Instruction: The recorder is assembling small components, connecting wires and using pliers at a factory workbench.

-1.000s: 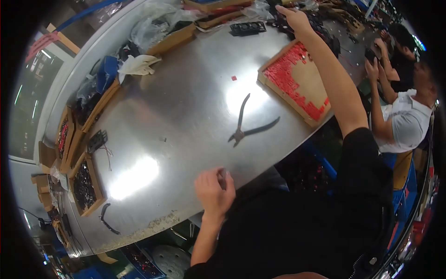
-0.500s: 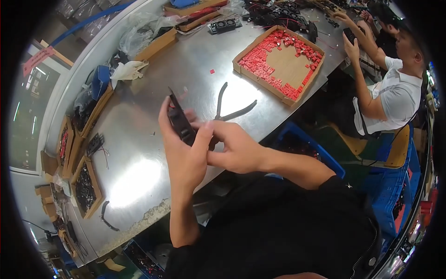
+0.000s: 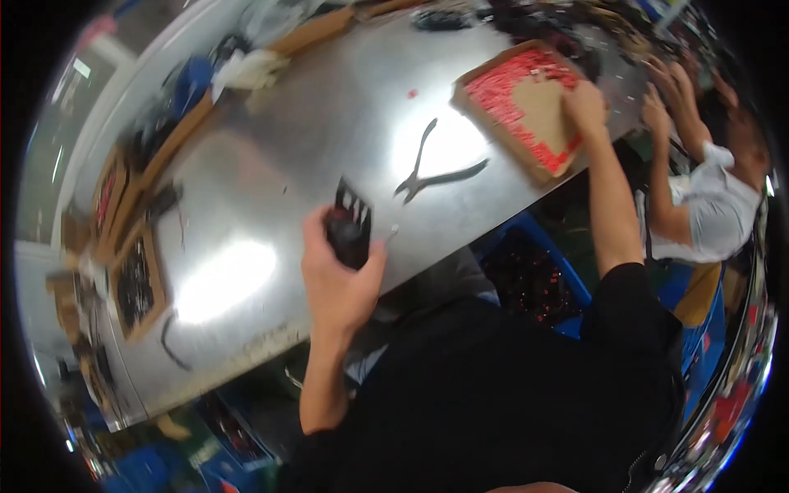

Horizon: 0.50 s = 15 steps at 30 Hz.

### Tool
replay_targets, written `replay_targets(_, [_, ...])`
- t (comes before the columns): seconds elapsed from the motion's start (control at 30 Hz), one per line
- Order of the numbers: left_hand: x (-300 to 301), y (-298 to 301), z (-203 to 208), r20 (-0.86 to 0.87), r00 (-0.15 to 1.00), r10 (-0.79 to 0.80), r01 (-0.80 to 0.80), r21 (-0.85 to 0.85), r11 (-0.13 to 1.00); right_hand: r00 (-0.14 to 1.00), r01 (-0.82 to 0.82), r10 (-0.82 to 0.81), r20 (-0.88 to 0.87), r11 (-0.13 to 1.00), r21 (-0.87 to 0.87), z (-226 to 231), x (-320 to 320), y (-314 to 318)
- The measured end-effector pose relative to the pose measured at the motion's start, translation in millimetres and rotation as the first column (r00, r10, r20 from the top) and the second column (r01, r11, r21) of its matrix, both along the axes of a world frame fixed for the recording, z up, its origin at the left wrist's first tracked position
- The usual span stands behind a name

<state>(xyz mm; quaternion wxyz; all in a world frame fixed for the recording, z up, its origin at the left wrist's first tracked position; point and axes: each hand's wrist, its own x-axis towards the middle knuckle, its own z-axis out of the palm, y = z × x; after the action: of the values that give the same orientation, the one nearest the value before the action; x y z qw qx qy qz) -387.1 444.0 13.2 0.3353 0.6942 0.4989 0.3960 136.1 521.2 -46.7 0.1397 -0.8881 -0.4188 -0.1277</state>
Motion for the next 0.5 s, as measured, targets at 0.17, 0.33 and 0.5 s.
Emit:
replay_targets(0.17, [11,8,4,-0.135,0.98,0.147,-0.113,0.231,0.966,0.989,0.015,0.029,0.143,0.954,-0.299,20,14,-13])
replay_targets(0.33, [3,3,-6,-0.146,0.988,0.057,-0.015,0.271,0.962,0.991,0.127,-0.131,-0.034,0.986,-0.112,56,-46,-31])
replay_targets(0.5, [0,3,-14,-0.008,0.998,0.065,-0.059,0.315,0.947,0.425,0.005,0.626,-0.654,0.721,0.693,59,-157,-76])
